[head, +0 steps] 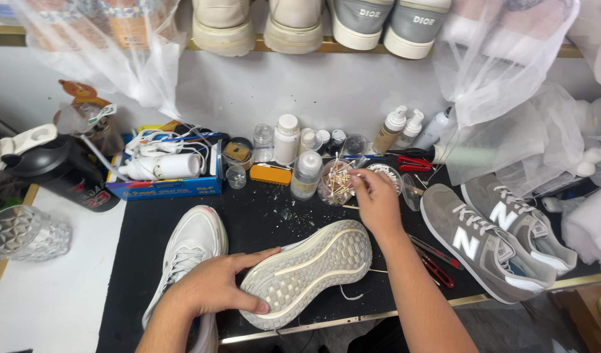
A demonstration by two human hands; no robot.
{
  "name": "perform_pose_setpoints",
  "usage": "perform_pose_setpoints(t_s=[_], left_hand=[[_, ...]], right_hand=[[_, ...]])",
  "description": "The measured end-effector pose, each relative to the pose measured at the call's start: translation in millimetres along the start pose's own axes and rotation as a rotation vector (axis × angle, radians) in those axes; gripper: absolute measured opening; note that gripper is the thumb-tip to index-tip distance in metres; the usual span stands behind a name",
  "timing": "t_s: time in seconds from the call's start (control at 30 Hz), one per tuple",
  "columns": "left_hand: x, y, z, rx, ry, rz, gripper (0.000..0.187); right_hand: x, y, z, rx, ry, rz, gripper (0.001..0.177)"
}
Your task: The person cleans the sole of a white sneaker using a cotton swab. They hold the shoe with their left hand and meticulously rub the textured bottom with the swab in their right hand, occasionally dipping it into a small container of liquid. The person works on the shoe's sole for the duration of the clip.
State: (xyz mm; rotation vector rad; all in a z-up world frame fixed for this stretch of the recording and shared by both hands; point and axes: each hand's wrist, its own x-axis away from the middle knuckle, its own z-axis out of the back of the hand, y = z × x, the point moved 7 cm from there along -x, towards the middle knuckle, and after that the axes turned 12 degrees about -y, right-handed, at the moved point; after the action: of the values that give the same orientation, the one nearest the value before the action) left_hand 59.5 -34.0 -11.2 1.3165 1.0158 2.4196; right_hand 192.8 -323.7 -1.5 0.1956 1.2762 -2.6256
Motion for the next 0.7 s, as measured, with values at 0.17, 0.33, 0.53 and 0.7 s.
perform_pose_setpoints(t_s=[0.17, 0.33, 0.53, 0.7], left_hand=[[-4, -1, -1, 0.044, 0.009, -0.059, 0.107], [-3, 1, 0, 0.05, 0.004, -0.048, 0.11], [-1, 6, 0, 0.039, -0.005, -0.011, 0.107], [0, -2, 0, 0.145, -0.047, -0.026, 0.104]], right_hand=[[-2, -25, -7, 0.329, -0.11, 0.293, 0.016], [4, -22, -4, 0.408, -0.096, 0.32, 0.013], [19, -28, 26, 0.3, 0.106, 0.377, 0.012], [25, 20, 18, 0.155, -0.249, -0.071, 0.017]])
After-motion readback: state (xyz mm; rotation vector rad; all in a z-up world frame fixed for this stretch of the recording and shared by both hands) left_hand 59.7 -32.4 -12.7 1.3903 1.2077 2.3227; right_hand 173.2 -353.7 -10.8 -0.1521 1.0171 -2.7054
